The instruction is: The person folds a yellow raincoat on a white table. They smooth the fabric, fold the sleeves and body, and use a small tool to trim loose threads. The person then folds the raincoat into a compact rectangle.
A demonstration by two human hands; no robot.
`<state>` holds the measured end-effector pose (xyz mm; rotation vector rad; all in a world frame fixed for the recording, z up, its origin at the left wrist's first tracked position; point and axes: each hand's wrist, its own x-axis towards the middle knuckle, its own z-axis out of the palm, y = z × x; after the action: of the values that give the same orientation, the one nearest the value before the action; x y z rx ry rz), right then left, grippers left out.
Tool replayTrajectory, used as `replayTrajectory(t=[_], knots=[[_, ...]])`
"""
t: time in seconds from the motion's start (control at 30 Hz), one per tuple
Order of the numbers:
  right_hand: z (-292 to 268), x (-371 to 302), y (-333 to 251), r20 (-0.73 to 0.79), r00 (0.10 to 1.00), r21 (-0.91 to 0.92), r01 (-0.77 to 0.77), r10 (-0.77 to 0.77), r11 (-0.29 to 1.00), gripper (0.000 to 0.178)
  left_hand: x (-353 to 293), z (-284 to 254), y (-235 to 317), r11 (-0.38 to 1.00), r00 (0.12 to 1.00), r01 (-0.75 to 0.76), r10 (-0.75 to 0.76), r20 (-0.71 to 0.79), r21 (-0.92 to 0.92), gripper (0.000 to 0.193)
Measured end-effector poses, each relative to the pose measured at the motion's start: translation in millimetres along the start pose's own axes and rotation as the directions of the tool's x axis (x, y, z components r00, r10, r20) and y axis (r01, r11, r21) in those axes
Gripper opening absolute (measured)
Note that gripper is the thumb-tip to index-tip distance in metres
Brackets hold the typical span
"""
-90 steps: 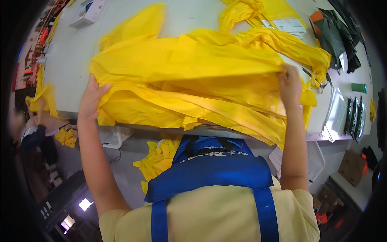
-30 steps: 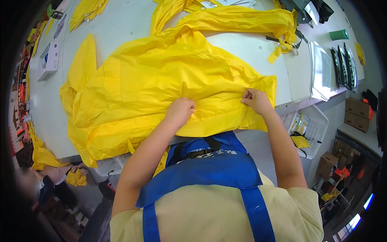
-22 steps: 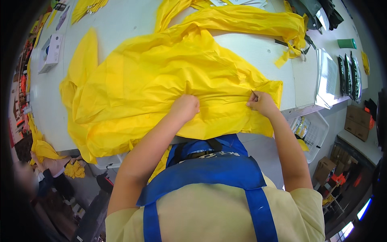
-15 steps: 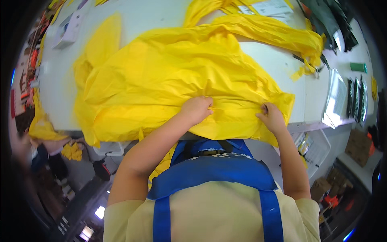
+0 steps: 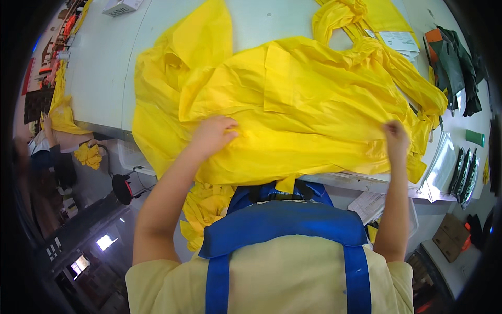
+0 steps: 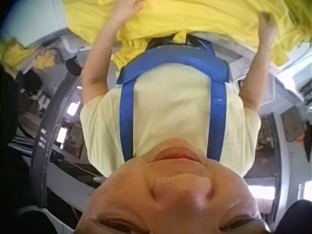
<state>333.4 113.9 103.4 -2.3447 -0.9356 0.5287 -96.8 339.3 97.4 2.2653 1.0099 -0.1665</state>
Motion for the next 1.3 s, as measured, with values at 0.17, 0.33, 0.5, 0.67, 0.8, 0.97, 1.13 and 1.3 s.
replayTrajectory(t=[0.17, 0.33, 0.5, 0.67, 0.8, 0.97, 1.13, 1.3], knots=[[100.5, -38.3, -91.4, 0.562, 0.751, 0.033, 0.4, -0.348, 0.916, 0.018, 1.2, 33.2, 24.9, 0.997, 0.997, 0.01, -0.004, 0.083, -0.078, 0.021], [102.8, -31.3, -87.5, 0.705, 0.691, -0.003, 0.231, -0.162, 0.973, 0.014, -4.9, 48.2, 8.9, 0.979, 0.995, 0.032, -0.013, 0.096, -0.204, 0.014], [116.9, -30.0, -70.0, 0.686, 0.699, 0.008, 0.268, -0.2, 0.963, 0.015, 4.4, 61.6, 6.0, 0.995, 0.994, 0.039, -0.029, 0.104, -0.089, 0.013], [121.3, -31.1, -73.0, 0.677, 0.717, -0.056, 0.275, -0.166, 0.96, 0.014, 13.5, 64.6, 1.5, 0.985, 0.989, 0.089, -0.07, 0.131, -0.149, 0.012], [120.4, -37.7, -80.2, 0.66, 0.736, -0.102, 0.283, -0.148, 0.954, 0.018, 15.4, 65.5, -1.6, 0.983, 0.991, 0.068, -0.047, 0.126, -0.168, 0.011], [123.9, -34.9, -84.8, 0.678, 0.723, -0.148, 0.313, -0.134, 0.938, 0.021, 6.7, 60.2, -0.4, 0.991, 0.99, 0.073, -0.059, 0.126, -0.113, 0.012], [113.7, -33.0, -74.3, 0.601, 0.783, -0.186, 0.332, -0.16, 0.925, 0.024, -69.2, 43.9, -9.4, 0.973, 0.965, 0.208, -0.188, -0.184, 0.101, 0.016], [105.0, -35.2, -71.6, 0.573, 0.811, -0.307, 0.346, -0.118, 0.886, 0.025, -154.1, 53.4, -24.9, 0.912, 0.858, 0.383, -0.411, -0.309, -0.149, 0.016]])
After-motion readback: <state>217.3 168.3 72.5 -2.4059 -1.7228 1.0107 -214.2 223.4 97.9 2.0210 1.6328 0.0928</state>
